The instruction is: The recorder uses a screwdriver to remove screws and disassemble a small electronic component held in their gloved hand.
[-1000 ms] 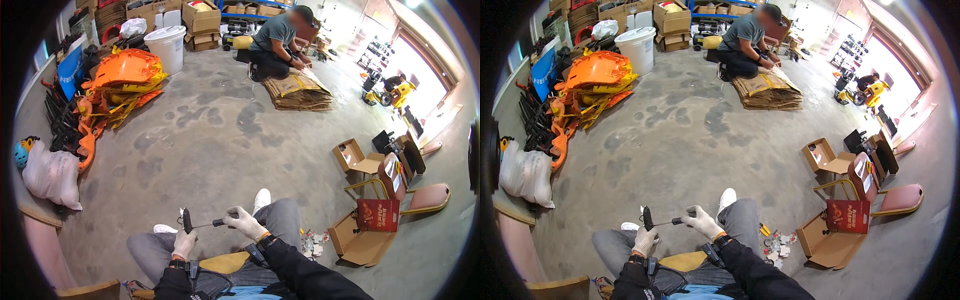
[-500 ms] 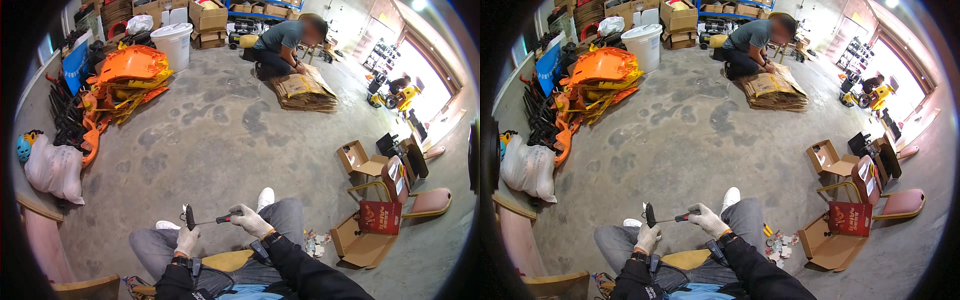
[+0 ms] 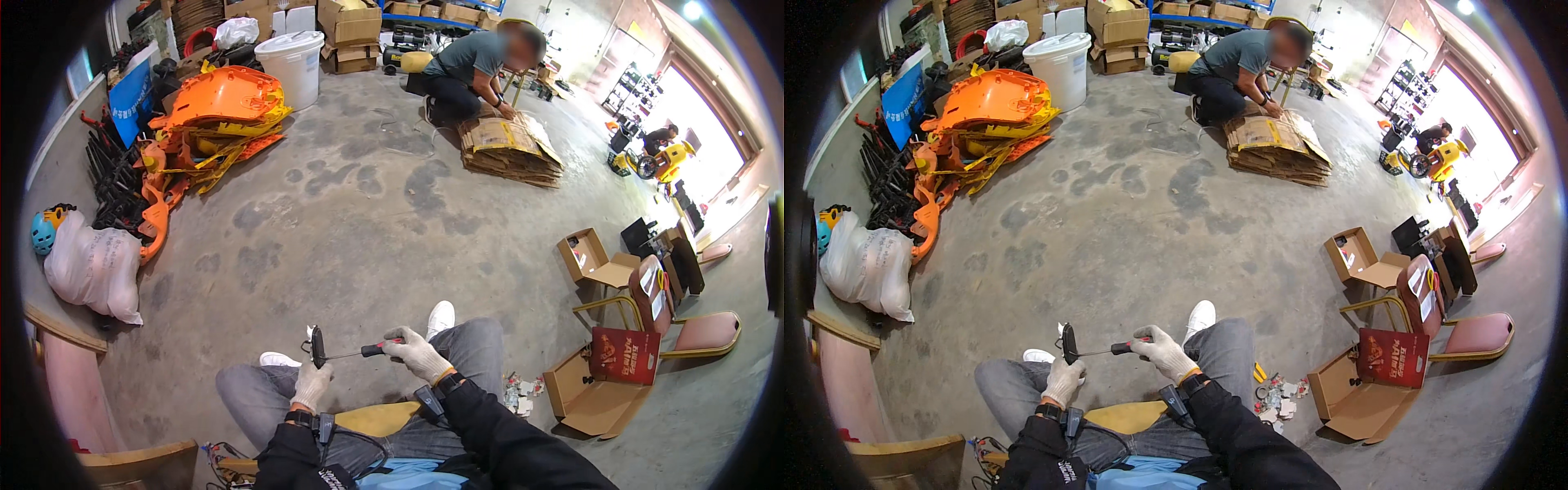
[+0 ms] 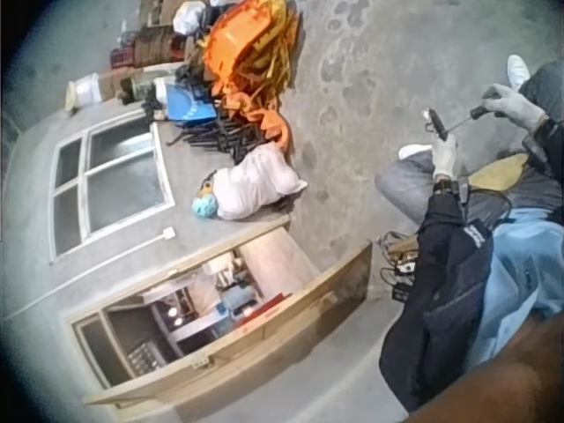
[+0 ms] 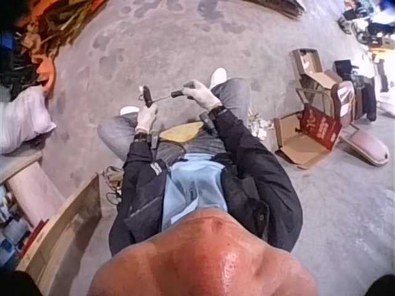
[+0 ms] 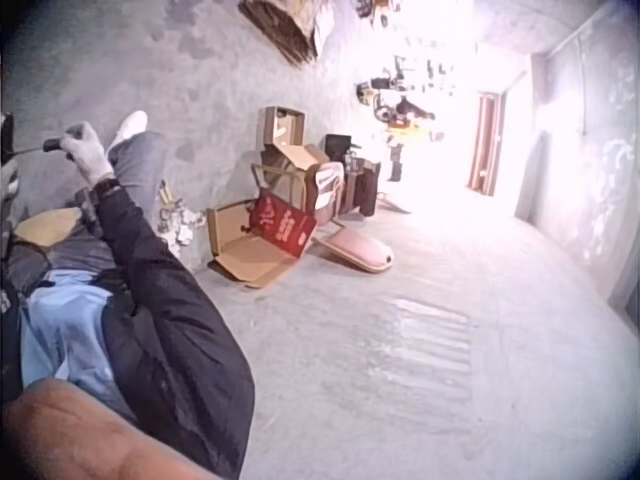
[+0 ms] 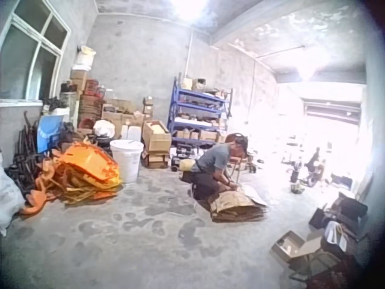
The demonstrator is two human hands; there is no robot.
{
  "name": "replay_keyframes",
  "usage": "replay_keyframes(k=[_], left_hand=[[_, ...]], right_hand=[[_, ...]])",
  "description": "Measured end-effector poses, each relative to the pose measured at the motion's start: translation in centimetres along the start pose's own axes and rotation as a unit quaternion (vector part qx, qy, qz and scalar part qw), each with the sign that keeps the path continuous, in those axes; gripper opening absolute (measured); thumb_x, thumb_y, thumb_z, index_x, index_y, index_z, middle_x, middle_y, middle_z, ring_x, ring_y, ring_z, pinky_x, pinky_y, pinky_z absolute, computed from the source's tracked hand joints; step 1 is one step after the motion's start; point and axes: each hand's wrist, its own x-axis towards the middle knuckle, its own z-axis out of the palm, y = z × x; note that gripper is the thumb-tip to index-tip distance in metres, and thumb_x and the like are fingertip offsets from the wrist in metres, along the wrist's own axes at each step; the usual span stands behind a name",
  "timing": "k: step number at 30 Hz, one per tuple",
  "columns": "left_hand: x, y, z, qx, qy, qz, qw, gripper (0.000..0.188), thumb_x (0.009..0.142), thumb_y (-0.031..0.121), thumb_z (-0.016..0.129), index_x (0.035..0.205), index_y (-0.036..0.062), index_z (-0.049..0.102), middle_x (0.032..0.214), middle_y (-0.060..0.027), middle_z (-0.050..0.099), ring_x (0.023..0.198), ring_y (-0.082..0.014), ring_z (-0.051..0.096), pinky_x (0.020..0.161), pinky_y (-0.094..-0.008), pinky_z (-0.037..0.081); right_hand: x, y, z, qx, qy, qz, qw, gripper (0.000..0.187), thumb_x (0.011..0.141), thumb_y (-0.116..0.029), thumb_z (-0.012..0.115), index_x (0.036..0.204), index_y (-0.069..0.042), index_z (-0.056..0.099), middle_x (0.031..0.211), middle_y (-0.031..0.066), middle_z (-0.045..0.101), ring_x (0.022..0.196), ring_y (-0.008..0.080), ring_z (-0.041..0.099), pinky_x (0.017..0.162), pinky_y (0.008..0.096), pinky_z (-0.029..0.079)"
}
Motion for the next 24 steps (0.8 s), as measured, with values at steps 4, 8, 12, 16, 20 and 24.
replay_keyframes(k=[4, 8, 12, 16, 20, 24], left_hand=[[0.8, -1.2, 0.0, 0.022, -0.033, -0.019, 0.999, 0.026, 0.086, 0.024, 0.068, 0.095, -0.0004, 0.064, 0.078, -0.0081, 0.067, 0.066, -0.0187, 0.067, 0.060, -0.0337, 0.055], [0.8, -0.6, 0.5, -0.021, -0.022, -0.018, 0.999, 0.026, 0.086, 0.021, 0.069, 0.099, -0.0014, 0.062, 0.082, -0.0088, 0.066, 0.067, -0.0183, 0.065, 0.060, -0.0330, 0.056], [1.3, -2.3, 0.1, -0.049, -0.014, -0.013, 0.999, 0.026, 0.086, 0.018, 0.070, 0.100, -0.0016, 0.062, 0.083, -0.0088, 0.066, 0.072, -0.0187, 0.067, 0.061, -0.0334, 0.057], [0.4, -0.2, 0.0, -0.041, -0.007, -0.007, 0.999, 0.025, 0.085, 0.018, 0.070, 0.098, -0.0012, 0.063, 0.082, -0.0089, 0.067, 0.071, -0.0193, 0.068, 0.060, -0.0334, 0.056], [0.1, 1.6, 0.0, 0.040, 0.015, 0.003, 0.999, 0.026, 0.083, 0.023, 0.070, 0.095, -0.0001, 0.066, 0.080, -0.0112, 0.069, 0.068, -0.0213, 0.068, 0.061, -0.0345, 0.056], [1.5, -2.6, 0.1, -0.008, 0.014, -0.035, 0.999, 0.030, 0.082, 0.028, 0.070, 0.095, 0.0009, 0.069, 0.081, -0.0139, 0.071, 0.071, -0.0246, 0.071, 0.068, -0.0384, 0.057]], right_hand=[[-0.3, -0.8, 0.2, -0.007, -0.011, 0.032, 0.999, 0.055, 0.100, -0.039, 0.067, 0.131, 0.005, 0.060, 0.091, 0.0060, 0.067, 0.068, 0.0114, 0.062, 0.061, 0.0284, 0.052], [0.6, 0.2, -1.0, 0.001, -0.032, 0.122, 0.992, 0.046, 0.103, -0.039, 0.060, 0.124, 0.002, 0.065, 0.089, 0.0036, 0.066, 0.064, 0.0101, 0.059, 0.055, 0.0281, 0.048], [1.3, 0.2, -0.5, -0.094, -0.072, 0.142, 0.983, 0.046, 0.106, -0.040, 0.052, 0.120, 0.000, 0.068, 0.091, 0.0037, 0.066, 0.065, 0.0101, 0.060, 0.056, 0.0281, 0.049], [0.9, 1.2, -0.4, -0.024, -0.070, 0.073, 0.995, 0.044, 0.102, -0.034, 0.055, 0.125, 0.003, 0.066, 0.090, 0.0072, 0.068, 0.070, 0.0143, 0.062, 0.060, 0.0315, 0.050], [1.9, 3.2, -1.1, 0.106, -0.049, 0.041, 0.992, 0.048, 0.096, -0.025, 0.069, 0.133, 0.004, 0.061, 0.094, 0.0042, 0.064, 0.078, 0.0121, 0.061, 0.068, 0.0281, 0.051], [0.4, -0.2, 0.6, 0.018, -0.053, 0.085, 0.995, 0.046, 0.102, -0.037, 0.063, 0.128, 0.000, 0.062, 0.091, 0.0036, 0.062, 0.070, 0.0125, 0.061, 0.061, 0.0294, 0.050]])
